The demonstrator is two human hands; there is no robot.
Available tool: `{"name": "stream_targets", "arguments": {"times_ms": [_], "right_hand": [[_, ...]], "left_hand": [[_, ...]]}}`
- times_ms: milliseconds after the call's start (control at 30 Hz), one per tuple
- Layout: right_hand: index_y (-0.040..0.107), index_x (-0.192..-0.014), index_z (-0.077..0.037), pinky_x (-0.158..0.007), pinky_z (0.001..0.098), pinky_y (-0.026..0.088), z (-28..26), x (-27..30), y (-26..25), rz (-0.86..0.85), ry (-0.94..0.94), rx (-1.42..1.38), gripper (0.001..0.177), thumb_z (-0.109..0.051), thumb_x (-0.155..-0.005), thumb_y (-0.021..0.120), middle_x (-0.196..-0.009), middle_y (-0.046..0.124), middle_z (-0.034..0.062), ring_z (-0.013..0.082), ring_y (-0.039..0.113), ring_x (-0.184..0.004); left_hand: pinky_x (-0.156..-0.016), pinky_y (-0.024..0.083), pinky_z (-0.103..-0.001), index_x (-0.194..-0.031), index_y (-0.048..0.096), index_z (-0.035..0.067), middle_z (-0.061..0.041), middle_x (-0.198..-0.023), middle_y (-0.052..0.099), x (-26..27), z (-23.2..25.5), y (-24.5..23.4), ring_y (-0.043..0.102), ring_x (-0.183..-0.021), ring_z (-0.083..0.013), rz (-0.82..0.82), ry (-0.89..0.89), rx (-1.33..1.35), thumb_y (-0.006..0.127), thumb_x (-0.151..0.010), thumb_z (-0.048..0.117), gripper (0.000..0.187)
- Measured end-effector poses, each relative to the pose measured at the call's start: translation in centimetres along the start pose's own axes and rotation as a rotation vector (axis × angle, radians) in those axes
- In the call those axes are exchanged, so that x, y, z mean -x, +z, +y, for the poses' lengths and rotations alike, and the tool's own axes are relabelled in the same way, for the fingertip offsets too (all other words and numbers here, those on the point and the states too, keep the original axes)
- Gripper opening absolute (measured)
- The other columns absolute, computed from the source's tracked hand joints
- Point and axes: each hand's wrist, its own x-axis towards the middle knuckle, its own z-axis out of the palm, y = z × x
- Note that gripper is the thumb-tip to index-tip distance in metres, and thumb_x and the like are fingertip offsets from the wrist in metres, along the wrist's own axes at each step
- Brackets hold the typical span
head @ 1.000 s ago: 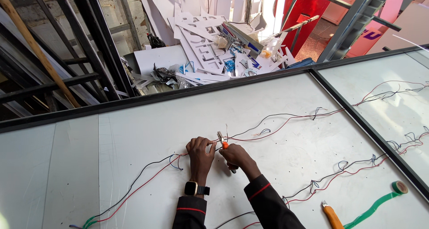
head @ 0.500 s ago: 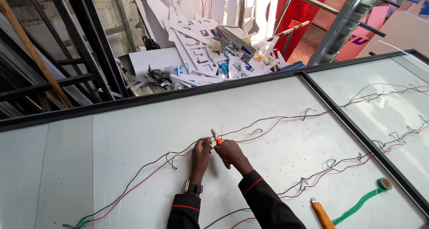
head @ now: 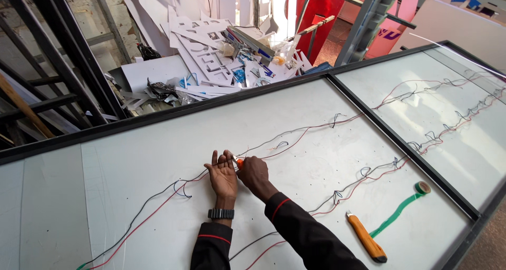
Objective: The person strips insulation from several colored wires using a utility knife and pliers, then twists the exposed conductors together by hand on a white work surface. The person repeats this process for multiple wire pairs, organizing them along the surface.
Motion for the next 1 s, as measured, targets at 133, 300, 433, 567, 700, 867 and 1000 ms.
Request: {"name": "stream_targets", "arguments": {"times_ms": [133, 300, 433, 567, 700, 867, 1000], "right_hand": [[0.086, -0.112, 0.004, -0.083, 0.0563, 0.070, 0.1, -0.5, -1.0, 0.038, -0.005, 0.125, 0.042, -0.025, -0.081, 0.082, -0.094, 0.082, 0.0237, 0.0467, 0.084, -0.095], [0.088, -0.110, 0.003, -0.084, 0.0551, 0.069, 0.6, -1.3, -1.3, 0.011, 0.054, 0.118, 0.039, -0.023, -0.081, 0.081, -0.097, 0.084, 0.0246, 0.0467, 0.085, -0.099], [0.088, -0.110, 0.002, -0.084, 0.0566, 0.069, 0.1, -3.2, 0.1, 0.004, 0.053, 0.092, 0.040, -0.024, -0.081, 0.082, -0.097, 0.084, 0.0247, 0.0469, 0.084, -0.100], [0.087, -0.112, 0.003, -0.081, 0.0577, 0.069, 0.3, -4.9, 2.4, -0.037, 0.102, 0.066, 0.048, -0.033, -0.080, 0.083, -0.099, 0.084, 0.0245, 0.0467, 0.084, -0.101], [0.087, -0.116, 0.003, -0.085, 0.0579, 0.069, -0.2, -4.5, 1.5, -0.063, 0.121, 0.058, 0.054, -0.038, -0.082, 0.084, -0.103, 0.085, 0.0231, 0.0455, 0.084, -0.106], [0.087, -0.118, 0.003, -0.085, 0.0578, 0.068, 0.1, -5.5, 0.7, -0.091, 0.121, 0.048, 0.058, -0.040, -0.080, 0.086, -0.101, 0.084, 0.0233, 0.0462, 0.083, -0.104], [0.085, -0.128, 0.000, -0.098, 0.0575, 0.066, 0.4, -4.7, -2.1, -0.186, 0.016, 0.122, 0.063, -0.041, -0.081, 0.095, -0.113, 0.085, 0.0233, 0.0453, 0.082, -0.115]], "left_hand": [[-0.119, 0.057, -0.038, -0.137, 0.075, 0.011, 0.001, -0.082, 0.058, -1.7, -0.5, -1.9, 0.067, -0.105, -0.0200, -0.054, -0.042, 0.036, 0.055, -0.115, 0.062, 0.059], [-0.104, 0.052, -0.034, -0.124, 0.073, 0.015, 0.009, -0.075, 0.027, -2.5, -1.3, -5.2, 0.042, -0.077, -0.0116, -0.083, -0.081, 0.109, 0.050, -0.120, 0.057, 0.048], [-0.104, 0.052, -0.033, -0.124, 0.073, 0.015, 0.009, -0.072, 0.027, -3.4, -0.7, -5.5, 0.040, -0.074, -0.0111, -0.090, -0.058, 0.118, 0.049, -0.122, 0.053, 0.046], [-0.107, 0.049, -0.034, -0.124, 0.073, 0.015, 0.008, -0.072, 0.026, -3.9, -0.2, -6.7, 0.040, -0.073, -0.0109, -0.096, -0.061, 0.120, 0.047, -0.123, 0.050, 0.043], [-0.105, 0.049, -0.035, -0.123, 0.074, 0.016, 0.008, -0.070, 0.025, -4.6, -0.7, -7.5, 0.039, -0.071, -0.0117, -0.096, -0.059, 0.124, 0.048, -0.123, 0.051, 0.044], [-0.101, 0.049, -0.036, -0.120, 0.069, 0.015, 0.008, -0.072, 0.026, -2.3, 1.1, -4.7, 0.042, -0.073, -0.0126, -0.127, -0.071, 0.008, 0.045, -0.125, 0.052, 0.045], [-0.121, 0.051, -0.037, -0.130, 0.068, 0.011, -0.001, -0.098, 0.059, -2.1, 2.5, -1.1, 0.068, -0.117, -0.0214, -0.140, -0.062, -0.093, 0.059, -0.122, 0.030, 0.022]]}}
